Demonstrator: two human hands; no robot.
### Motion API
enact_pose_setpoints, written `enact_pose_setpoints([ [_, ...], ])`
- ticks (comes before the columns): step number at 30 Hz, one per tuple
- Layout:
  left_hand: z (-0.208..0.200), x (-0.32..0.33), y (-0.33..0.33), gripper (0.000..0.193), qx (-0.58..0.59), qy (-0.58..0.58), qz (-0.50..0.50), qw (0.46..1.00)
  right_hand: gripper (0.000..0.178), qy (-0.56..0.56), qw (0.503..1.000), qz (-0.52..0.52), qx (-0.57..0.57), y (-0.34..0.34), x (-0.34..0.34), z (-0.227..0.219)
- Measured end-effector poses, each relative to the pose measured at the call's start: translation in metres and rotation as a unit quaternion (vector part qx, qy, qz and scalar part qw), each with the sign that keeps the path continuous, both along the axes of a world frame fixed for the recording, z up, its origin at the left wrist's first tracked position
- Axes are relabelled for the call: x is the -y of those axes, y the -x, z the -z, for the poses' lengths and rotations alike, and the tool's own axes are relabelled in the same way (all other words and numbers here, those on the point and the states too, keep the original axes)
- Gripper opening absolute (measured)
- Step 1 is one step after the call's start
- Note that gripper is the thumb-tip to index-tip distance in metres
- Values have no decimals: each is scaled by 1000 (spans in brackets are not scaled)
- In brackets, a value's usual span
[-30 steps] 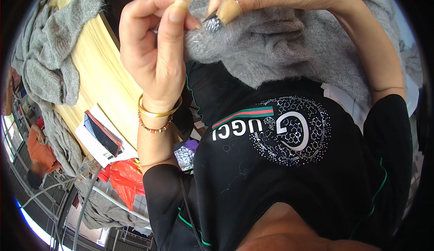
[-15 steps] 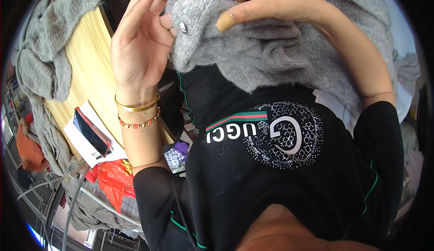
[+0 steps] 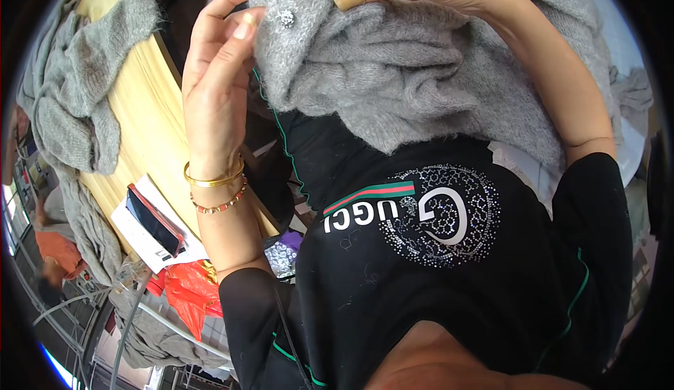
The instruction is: Trimming loose threads and inspecting decorative elements on a grey sweater.
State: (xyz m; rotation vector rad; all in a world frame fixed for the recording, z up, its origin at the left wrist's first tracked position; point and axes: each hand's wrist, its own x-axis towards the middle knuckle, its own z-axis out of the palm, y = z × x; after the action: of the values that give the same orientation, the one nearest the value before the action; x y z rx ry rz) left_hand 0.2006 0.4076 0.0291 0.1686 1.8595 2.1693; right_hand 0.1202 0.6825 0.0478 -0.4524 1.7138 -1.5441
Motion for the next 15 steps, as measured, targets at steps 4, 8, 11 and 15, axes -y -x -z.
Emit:
enact_pose_setpoints([
  [4,-5,-8,-3,42,-42,-45,1,998,30,6,1000,4,-1,1,-2,1],
  [8,-4,-8,-6,45,-109,-1,-8,994,32,-1,1000,-7,0,0,-1,-1],
  [11,-7,-10,-8,40,-128,18,-30,991,34,40,999,-10,5,-1,-3,5],
  [15,-8,-6,-6,27,-168,141,-65,973,36,42,999,-5,16,-2,-3,3],
])
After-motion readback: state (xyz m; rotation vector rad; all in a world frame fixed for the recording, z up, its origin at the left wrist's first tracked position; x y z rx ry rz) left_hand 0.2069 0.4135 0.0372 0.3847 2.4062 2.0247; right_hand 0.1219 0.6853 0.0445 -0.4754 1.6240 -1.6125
